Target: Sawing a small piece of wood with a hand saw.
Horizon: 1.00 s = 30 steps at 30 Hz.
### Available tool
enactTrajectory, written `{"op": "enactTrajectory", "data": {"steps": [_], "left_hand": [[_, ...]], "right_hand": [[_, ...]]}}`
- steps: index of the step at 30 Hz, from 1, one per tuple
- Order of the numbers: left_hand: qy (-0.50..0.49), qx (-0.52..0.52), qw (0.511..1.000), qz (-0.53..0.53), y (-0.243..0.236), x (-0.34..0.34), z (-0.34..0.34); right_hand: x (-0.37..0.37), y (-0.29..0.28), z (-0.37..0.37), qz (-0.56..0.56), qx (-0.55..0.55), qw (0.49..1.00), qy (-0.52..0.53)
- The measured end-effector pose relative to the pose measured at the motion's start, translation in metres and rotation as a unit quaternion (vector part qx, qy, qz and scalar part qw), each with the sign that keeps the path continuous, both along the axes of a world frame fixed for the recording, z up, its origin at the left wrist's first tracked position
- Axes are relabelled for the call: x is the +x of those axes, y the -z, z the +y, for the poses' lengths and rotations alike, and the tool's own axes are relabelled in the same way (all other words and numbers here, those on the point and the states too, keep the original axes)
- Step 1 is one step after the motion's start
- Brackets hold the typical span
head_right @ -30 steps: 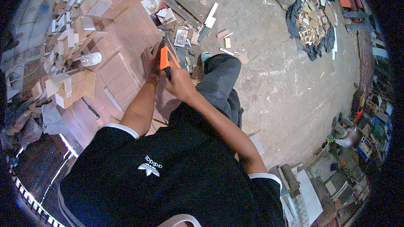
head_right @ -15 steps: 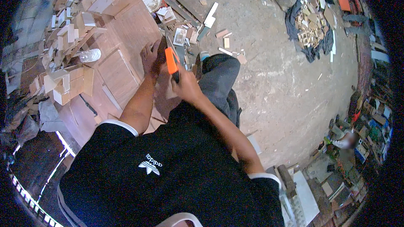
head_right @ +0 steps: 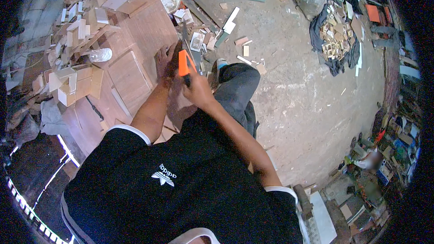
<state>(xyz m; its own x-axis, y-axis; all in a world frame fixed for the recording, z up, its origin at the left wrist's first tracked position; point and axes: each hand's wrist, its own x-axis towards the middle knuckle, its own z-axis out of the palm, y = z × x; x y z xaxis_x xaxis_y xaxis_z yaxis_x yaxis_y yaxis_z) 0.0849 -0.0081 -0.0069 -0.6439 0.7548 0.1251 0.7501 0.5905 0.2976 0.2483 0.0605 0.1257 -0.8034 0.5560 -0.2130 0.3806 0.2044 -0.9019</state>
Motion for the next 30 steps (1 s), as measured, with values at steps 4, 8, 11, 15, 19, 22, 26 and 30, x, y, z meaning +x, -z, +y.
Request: {"op": "enactTrajectory", "data": {"steps": [4,8,11,15,19,22,26,30], "left_hand": [[0.004,-0.008,1.000,-0.012,-0.013,-0.003,-0.012],[-0.010,-0.031,0.999,-0.013,-0.021,-0.002,-0.023],[-0.010,-0.033,0.999,-0.022,-0.016,-0.006,-0.026],[0.007,0.001,0.999,-0.034,-0.024,0.003,0.001],[0.015,-0.020,0.999,-0.020,-0.039,0.002,-0.010],[-0.015,-0.023,1.000,-0.006,-0.007,-0.008,-0.032],[-0.005,-0.036,0.999,0.001,0.012,-0.005,-0.026],[-0.013,-0.032,0.999,-0.004,-0.008,0.002,-0.021]], "right_hand": [[-0.007,-0.025,-0.003,0.003,-0.012,1.000,0.018],[0.036,-0.118,-0.025,-0.015,-0.056,0.998,-0.016],[0.031,-0.126,-0.025,0.000,-0.096,0.995,0.002],[0.002,-0.022,0.000,-0.029,-0.040,0.999,0.016],[0.006,-0.063,-0.014,0.003,-0.010,1.000,0.009],[0.035,-0.143,-0.024,-0.051,-0.114,0.992,-0.015],[0.051,-0.158,-0.019,-0.043,-0.128,0.991,0.003],[0.033,-0.145,-0.019,-0.073,-0.128,0.989,-0.017]]}}
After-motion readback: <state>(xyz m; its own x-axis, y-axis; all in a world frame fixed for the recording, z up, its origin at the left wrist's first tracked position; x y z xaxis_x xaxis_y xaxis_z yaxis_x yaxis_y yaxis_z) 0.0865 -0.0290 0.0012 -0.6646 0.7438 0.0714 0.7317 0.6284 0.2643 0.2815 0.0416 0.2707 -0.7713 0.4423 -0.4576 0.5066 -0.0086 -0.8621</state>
